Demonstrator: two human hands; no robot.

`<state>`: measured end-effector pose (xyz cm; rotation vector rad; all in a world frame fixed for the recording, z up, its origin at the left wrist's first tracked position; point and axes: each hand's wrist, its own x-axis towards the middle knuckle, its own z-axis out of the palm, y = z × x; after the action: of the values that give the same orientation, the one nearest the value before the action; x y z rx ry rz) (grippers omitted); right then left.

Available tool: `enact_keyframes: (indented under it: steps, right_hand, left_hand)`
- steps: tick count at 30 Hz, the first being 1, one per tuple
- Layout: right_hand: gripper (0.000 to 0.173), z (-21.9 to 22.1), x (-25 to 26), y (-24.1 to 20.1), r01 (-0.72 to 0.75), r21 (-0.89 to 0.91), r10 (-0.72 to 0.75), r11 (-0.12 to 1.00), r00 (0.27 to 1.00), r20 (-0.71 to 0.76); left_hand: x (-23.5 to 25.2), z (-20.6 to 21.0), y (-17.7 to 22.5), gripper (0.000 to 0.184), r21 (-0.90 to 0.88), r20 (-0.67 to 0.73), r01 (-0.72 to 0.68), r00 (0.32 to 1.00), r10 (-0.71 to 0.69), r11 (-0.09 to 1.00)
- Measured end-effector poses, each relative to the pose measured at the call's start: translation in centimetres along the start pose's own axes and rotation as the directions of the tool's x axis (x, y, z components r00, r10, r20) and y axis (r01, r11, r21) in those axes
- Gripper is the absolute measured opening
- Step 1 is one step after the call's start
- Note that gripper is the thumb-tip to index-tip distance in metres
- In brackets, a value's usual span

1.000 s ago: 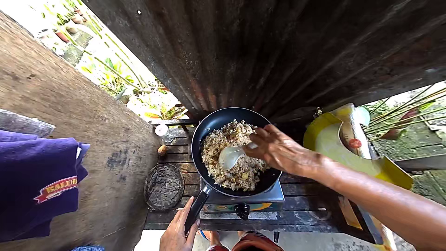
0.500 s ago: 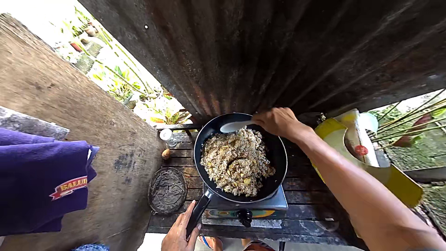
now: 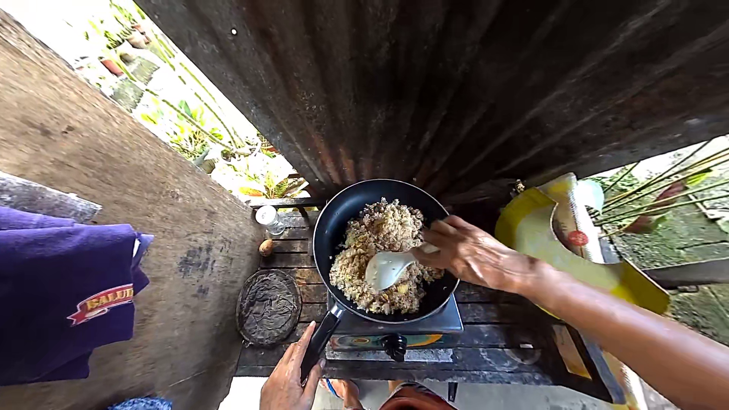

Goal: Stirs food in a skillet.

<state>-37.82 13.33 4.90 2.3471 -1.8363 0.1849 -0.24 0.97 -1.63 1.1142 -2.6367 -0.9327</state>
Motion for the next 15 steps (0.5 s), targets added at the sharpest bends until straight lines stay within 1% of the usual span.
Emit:
enact_keyframes:
  steps: [3,6,7,9,11,12,15]
  right_hand:
    - [0.031,-1.4,-3.8,-0.2,-0.155,-0.027,0.150,0.987,0.978,-0.143]
    - [0.033,-3.7,-5.6,-2.8,-0.279,0.033,0.281,0.960,0.954,-0.106]
    - [0.031,-3.6,-5.8,-3.8,-0.304,0.041,0.307,0.952,0.949,-0.078]
    - [0.023,-1.5,-5.6,-4.7,-0.352,0.046,0.353,0.935,0.935,-0.035]
    - [0.021,1.0,-5.2,-4.4,-0.389,0.046,0.391,0.920,0.917,-0.072]
    - [0.021,1.4,-5.0,-4.0,-0.406,0.047,0.409,0.913,0.907,-0.101]
    - [0.027,-0.6,-4.3,-2.8,-0.493,0.068,0.497,0.867,0.852,-0.167]
  left_hand:
    - [0.0,-0.1,0.0,0.056,-0.003,0.010,-0.005,1.000,0.005,1.000]
    - [0.0,-0.3,0.1,0.055,-0.012,0.033,0.002,0.999,-0.001,1.000]
    - [0.1,-0.3,0.1,0.055,-0.018,0.039,0.002,0.999,-0.001,1.000]
    - [0.1,-0.4,0.0,0.055,-0.017,0.050,0.000,0.999,0.001,1.000]
    - [0.0,-0.4,0.0,0.055,-0.015,0.059,-0.002,0.998,0.002,1.000]
    - [0.0,-0.4,0.1,0.056,-0.013,0.063,-0.001,0.998,0.001,1.000]
    - [0.0,-0.4,0.1,0.056,-0.008,0.065,0.003,0.998,-0.003,1.000]
